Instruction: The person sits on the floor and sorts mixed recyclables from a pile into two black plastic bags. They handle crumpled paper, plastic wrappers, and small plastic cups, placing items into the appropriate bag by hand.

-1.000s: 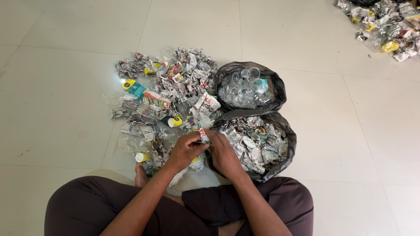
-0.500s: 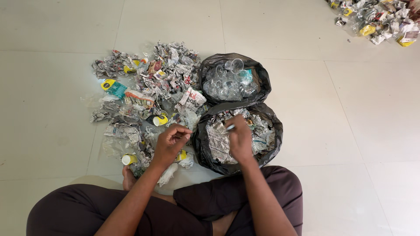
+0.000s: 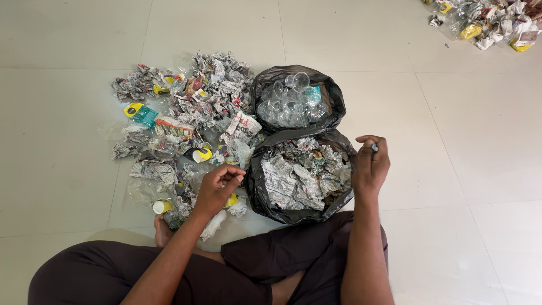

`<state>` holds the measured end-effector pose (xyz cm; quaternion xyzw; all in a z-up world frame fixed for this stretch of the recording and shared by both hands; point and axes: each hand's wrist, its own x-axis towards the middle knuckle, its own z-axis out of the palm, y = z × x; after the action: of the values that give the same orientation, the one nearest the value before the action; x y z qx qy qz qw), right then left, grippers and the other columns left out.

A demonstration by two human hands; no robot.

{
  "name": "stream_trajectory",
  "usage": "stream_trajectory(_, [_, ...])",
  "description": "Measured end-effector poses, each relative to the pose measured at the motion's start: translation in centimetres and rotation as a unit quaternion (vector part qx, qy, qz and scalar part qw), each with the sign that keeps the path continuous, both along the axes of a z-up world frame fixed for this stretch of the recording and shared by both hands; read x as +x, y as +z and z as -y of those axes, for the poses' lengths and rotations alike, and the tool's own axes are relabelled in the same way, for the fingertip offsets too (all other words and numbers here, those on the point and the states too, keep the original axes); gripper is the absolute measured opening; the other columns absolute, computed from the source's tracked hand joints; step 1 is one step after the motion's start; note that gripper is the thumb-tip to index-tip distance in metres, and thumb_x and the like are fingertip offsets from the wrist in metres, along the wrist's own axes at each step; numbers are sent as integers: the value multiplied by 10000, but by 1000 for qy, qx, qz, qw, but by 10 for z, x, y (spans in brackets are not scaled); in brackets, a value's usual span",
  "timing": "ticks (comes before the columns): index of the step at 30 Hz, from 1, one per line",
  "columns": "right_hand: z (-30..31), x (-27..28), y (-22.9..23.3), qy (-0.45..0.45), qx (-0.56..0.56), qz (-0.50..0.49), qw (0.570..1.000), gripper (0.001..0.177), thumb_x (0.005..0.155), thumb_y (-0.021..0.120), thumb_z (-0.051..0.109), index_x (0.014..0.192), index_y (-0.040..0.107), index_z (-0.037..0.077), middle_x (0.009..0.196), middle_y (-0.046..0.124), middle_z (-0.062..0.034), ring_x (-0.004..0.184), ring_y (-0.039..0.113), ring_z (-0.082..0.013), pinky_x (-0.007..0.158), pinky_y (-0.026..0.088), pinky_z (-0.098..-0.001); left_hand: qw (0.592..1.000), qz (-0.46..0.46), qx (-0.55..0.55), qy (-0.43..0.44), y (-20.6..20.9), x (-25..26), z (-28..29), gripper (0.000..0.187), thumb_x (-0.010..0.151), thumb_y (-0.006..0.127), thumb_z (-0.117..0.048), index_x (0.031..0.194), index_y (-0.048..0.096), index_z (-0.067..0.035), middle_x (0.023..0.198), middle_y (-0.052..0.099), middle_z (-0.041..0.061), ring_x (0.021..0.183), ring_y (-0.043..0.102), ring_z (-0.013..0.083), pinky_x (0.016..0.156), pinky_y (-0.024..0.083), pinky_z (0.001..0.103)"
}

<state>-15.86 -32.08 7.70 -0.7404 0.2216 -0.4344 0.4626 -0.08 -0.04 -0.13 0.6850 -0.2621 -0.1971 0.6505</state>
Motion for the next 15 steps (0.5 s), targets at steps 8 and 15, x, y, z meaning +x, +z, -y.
stream_trajectory(8, [14, 3, -20, 25, 11, 38, 999, 530, 1167, 419, 482, 799, 401, 101, 676, 353, 31, 593, 297, -62, 517, 244, -269, 1000, -8, -9, -7, 0, 2, 0, 162, 941, 704, -114, 1075, 738, -28, 893, 692, -15, 771, 575, 36, 697, 486, 226])
stream_trajectory(15, [5, 4, -10, -1, -3, 63, 998, 505, 1111, 434, 548, 840, 490, 126, 682, 449, 45, 542, 382, -45, 479, 302, -241, 999, 21, -11, -28, -2, 0, 2, 151, 934, 696, -89, 1068, 728, -27, 923, 716, -5, 816, 638, 56, 747, 522, 239])
